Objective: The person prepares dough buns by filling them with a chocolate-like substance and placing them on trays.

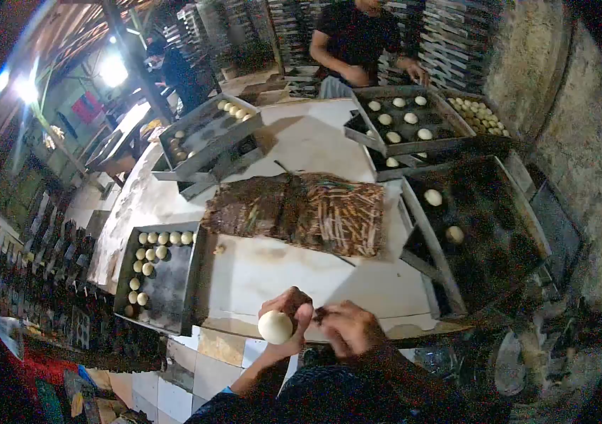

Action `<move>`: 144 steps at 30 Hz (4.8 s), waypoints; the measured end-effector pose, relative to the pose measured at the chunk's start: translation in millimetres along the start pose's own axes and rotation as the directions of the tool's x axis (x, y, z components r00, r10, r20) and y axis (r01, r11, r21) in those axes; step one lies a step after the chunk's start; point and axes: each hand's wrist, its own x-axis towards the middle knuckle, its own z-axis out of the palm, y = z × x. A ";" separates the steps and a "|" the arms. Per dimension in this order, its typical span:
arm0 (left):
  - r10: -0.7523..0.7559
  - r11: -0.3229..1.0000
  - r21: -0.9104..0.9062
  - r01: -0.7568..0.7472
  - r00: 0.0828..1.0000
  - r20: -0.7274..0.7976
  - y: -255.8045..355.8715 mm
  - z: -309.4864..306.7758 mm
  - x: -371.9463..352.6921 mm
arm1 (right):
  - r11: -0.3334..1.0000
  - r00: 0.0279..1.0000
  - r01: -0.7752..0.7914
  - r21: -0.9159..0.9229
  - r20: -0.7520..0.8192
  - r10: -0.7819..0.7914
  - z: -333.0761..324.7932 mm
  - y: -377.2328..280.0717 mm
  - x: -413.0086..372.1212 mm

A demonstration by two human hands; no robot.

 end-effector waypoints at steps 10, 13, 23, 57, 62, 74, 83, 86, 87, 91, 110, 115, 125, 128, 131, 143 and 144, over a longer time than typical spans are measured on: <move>-0.376 0.861 -0.044 0.507 0.691 0.618 -39.1 184.0 -49.1 | 0.962 0.985 0.027 -0.271 -0.160 -0.073 -138.5 50.9 -102.6; -0.246 0.936 0.063 0.346 0.514 0.822 -18.2 208.5 -28.1 | 0.890 0.882 -0.319 0.325 -0.242 0.405 -181.3 82.7 -138.8; -0.437 0.878 0.033 0.478 0.771 0.464 -31.6 150.9 -16.5 | 0.870 0.909 -0.351 -0.347 -0.350 0.227 -291.2 266.3 -79.4; -0.102 0.885 0.334 0.325 0.834 -0.543 -115.4 -287.2 -38.0 | 0.989 0.969 -0.145 0.009 -0.199 0.144 82.1 48.8 43.3; -0.184 0.983 0.023 0.183 0.957 0.227 -60.9 -75.4 -64.1 | 0.722 0.850 -0.511 0.466 0.149 0.506 91.1 37.4 -10.3; -0.279 0.944 0.273 0.185 0.889 0.362 25.7 97.5 -102.4 | 0.970 0.843 -0.129 0.204 -0.493 0.216 -28.2 18.4 -126.6; -0.320 0.947 0.056 0.315 0.924 0.208 16.1 93.6 -67.0 | 1.000 0.845 -0.018 -0.008 -0.534 0.011 6.5 84.4 -55.5; -0.756 0.449 -0.547 0.707 0.626 0.189 -19.5 56.6 -55.2 | 0.993 0.843 -0.117 0.006 -0.529 0.102 26.8 93.7 -20.6; -0.762 0.437 -0.552 0.710 0.619 0.193 -33.3 49.3 -55.2 | 0.996 0.848 -0.081 0.039 -0.523 0.089 44.7 105.5 -12.4; -0.767 0.296 -0.561 0.773 0.543 0.342 -72.1 3.3 -47.1 | 0.885 0.929 -0.152 0.440 -0.243 0.280 76.2 122.5 20.8; -0.788 0.371 -0.712 0.596 0.608 0.097 -205.1 -150.3 79.5 | 0.781 0.894 -0.363 -0.509 0.046 0.446 101.2 265.1 183.4; -0.769 0.327 -0.753 0.571 0.625 0.139 -225.5 -150.3 75.2 | 0.740 0.978 -0.207 -0.640 -0.103 0.184 111.0 334.8 215.2; -0.822 0.407 -0.737 0.540 0.568 -0.039 -256.6 -135.0 84.7 | 0.466 0.559 -0.822 0.328 0.624 0.546 71.6 309.4 208.2; -0.865 0.257 -0.742 0.620 0.490 0.109 -253.2 -118.4 90.8 | 0.620 0.733 -0.679 0.393 0.412 0.541 94.2 275.9 172.0; -0.805 0.109 -0.780 0.616 0.515 0.294 -238.7 -97.6 93.8 | 0.951 0.985 0.128 -0.282 -0.079 -0.156 116.4 251.1 135.9; -0.746 0.262 -0.844 0.469 0.653 0.131 -154.4 -77.6 47.0 | 0.987 0.951 -0.158 0.024 -0.266 0.159 113.4 228.4 76.0; -0.687 0.394 -0.758 0.519 0.715 0.132 -147.6 -65.0 39.1 | 0.913 0.936 -0.192 0.359 -0.213 0.280 108.4 184.2 85.4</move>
